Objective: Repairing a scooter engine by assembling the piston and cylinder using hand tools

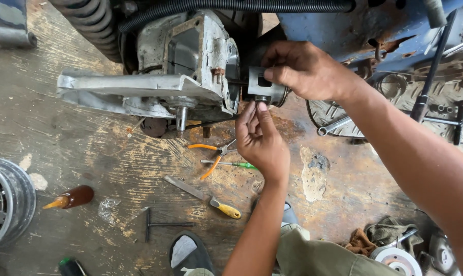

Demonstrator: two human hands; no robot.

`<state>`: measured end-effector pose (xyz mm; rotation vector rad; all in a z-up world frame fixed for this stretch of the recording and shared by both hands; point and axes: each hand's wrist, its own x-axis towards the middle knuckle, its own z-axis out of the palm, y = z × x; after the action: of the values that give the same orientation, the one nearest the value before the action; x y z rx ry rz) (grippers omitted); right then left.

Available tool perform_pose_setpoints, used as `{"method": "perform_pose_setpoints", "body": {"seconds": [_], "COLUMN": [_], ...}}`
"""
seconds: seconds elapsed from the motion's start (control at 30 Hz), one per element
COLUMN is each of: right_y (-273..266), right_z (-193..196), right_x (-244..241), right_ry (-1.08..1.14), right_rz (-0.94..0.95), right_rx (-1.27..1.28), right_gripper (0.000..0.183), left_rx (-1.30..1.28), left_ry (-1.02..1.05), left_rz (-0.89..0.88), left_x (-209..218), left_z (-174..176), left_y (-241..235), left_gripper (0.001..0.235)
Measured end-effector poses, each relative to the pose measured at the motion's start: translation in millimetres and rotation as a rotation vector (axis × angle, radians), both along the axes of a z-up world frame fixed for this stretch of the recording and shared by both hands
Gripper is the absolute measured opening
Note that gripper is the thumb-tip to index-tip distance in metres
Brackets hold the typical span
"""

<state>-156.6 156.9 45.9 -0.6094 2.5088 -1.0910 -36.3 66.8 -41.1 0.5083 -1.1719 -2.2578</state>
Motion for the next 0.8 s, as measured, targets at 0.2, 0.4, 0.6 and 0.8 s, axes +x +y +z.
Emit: {"method": "perform_pose_setpoints", "body": {"seconds": [0.2, 0.4, 0.6, 0.8], "right_y": [4, 15, 24, 31], "right_z": [-7, -15, -15, -12], "right_x": [-2, -7, -14, -14], "right_ry": [-0.023, 0.003, -0.033, -0.025], "right_rz": [-0.035, -0.008, -0.014, -0.025], "right_rx": [0.056, -0.026, -0.017, 0.031], "right_gripper": [0.058, 0.058, 0.054, 0.051], "left_rx": [-0.377, -0.362, -0.369, -0.383], "left_ry": [-0.006, 0.024, -0.049, -0.075], "left_rz": [0.137, 0.086, 0.072, 0.062], "left_x": [-7, -14, -12, -12], "left_z": [-10, -18, -11, -12], "left_y": [-1, 1, 14, 22], "left_gripper": [0.010, 0.011, 0.017, 0.018]}}
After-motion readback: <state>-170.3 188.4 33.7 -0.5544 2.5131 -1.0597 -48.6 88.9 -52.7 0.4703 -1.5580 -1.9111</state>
